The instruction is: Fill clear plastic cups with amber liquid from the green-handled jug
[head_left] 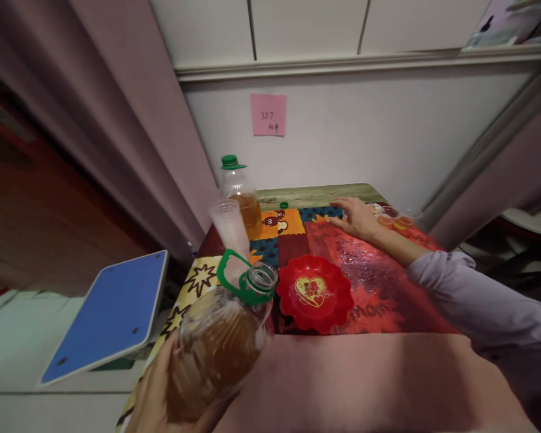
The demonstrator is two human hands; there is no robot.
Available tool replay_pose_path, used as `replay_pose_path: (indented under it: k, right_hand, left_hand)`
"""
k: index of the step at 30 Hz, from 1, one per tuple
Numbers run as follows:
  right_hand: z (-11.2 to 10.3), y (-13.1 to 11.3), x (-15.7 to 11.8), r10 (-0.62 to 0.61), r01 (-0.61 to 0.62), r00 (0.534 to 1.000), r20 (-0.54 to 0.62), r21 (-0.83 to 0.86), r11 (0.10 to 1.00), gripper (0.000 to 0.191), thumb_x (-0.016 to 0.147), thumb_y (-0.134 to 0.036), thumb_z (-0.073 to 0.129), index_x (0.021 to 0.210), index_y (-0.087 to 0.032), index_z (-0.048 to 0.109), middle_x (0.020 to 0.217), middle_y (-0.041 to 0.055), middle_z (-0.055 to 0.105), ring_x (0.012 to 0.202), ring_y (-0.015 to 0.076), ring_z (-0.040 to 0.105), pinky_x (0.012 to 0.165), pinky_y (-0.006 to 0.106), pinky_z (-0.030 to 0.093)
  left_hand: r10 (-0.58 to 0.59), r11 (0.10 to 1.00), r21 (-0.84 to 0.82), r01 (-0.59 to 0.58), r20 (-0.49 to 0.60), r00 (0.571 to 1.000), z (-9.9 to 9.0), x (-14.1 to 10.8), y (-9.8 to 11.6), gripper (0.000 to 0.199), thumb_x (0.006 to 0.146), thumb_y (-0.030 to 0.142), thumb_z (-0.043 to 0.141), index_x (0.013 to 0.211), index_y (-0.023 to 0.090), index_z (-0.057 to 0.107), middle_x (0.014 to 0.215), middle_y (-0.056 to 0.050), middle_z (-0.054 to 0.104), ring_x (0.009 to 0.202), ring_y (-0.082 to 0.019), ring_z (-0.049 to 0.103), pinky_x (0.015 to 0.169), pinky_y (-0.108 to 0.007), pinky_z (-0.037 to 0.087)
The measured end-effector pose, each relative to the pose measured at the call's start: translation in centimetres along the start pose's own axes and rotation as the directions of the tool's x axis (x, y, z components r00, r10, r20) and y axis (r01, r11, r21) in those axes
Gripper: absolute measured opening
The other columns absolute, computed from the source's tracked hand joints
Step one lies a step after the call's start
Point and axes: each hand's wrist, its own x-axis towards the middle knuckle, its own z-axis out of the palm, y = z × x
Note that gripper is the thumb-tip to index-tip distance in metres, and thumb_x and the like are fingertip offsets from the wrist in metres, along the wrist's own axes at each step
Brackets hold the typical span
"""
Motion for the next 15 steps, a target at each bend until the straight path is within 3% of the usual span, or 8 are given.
replay_pose_path:
  k: [3, 7, 11, 15]
  right_hand:
    - [-0.4, -7.3, -1.9, -0.157, 0.151, 0.987, 0.025, 0.148, 0.977, 0.032, 0.101, -0.041, 0.072, 0.126, -0.022, 0.081, 0.122, 0.0134, 0.083, 0.113, 0.0314, 0.078, 0.102, 0.045, 0.059]
    - [0.8, -15.6, -4.0, -0.228, 0.187, 0.966, 0.126, 0.275, 0.943, 0.015, 0.102, -0.031, 0.073, 0.112, -0.027, 0.085, 0.11, 0.0072, 0.085, 0.101, 0.0251, 0.079, 0.09, 0.035, 0.059]
    - [3.0, -21.1, -4.7, -0.241, 0.168, 0.958, 0.156, 0.375, 0.912, 0.023, 0.102, -0.024, 0.075, 0.123, -0.025, 0.082, 0.121, 0.0081, 0.082, 0.1, 0.0212, 0.078, 0.09, 0.032, 0.059]
    - [4.3, -24.5, -4.5, -0.282, 0.203, 0.946, 0.158, 0.388, 0.899, 0.034, 0.1, -0.02, 0.073, 0.134, -0.023, 0.075, 0.143, 0.0102, 0.075, 0.12, 0.0236, 0.075, 0.098, 0.032, 0.06]
  left_hand:
    - [-0.018, 1.0, -0.004, 0.018, -0.02, 1.0, -0.2, 0.1, 0.0, 0.116, 0.066, 0.095, 0.076, 0.156, 0.022, 0.062, 0.143, -0.02, 0.076, 0.125, -0.048, 0.075, 0.108, -0.068, 0.061]
    - [-0.08, 0.995, -0.057, 0.08, -0.004, 0.997, -0.6, 0.1, -0.4, 0.113, 0.066, 0.092, 0.078, 0.154, 0.023, 0.063, 0.145, -0.017, 0.075, 0.127, -0.046, 0.074, 0.109, -0.064, 0.061]
    - [-0.054, 0.99, -0.13, 0.05, -0.027, 0.998, -0.6, 0.1, -0.5, 0.11, 0.07, 0.089, 0.079, 0.155, 0.021, 0.061, 0.148, -0.018, 0.073, 0.133, -0.044, 0.072, 0.114, -0.061, 0.059]
    - [0.004, 0.993, -0.118, -0.008, -0.031, 1.0, -0.2, 0.4, -0.4, 0.11, 0.072, 0.086, 0.081, 0.156, 0.019, 0.06, 0.151, -0.02, 0.071, 0.136, -0.043, 0.07, 0.118, -0.059, 0.056]
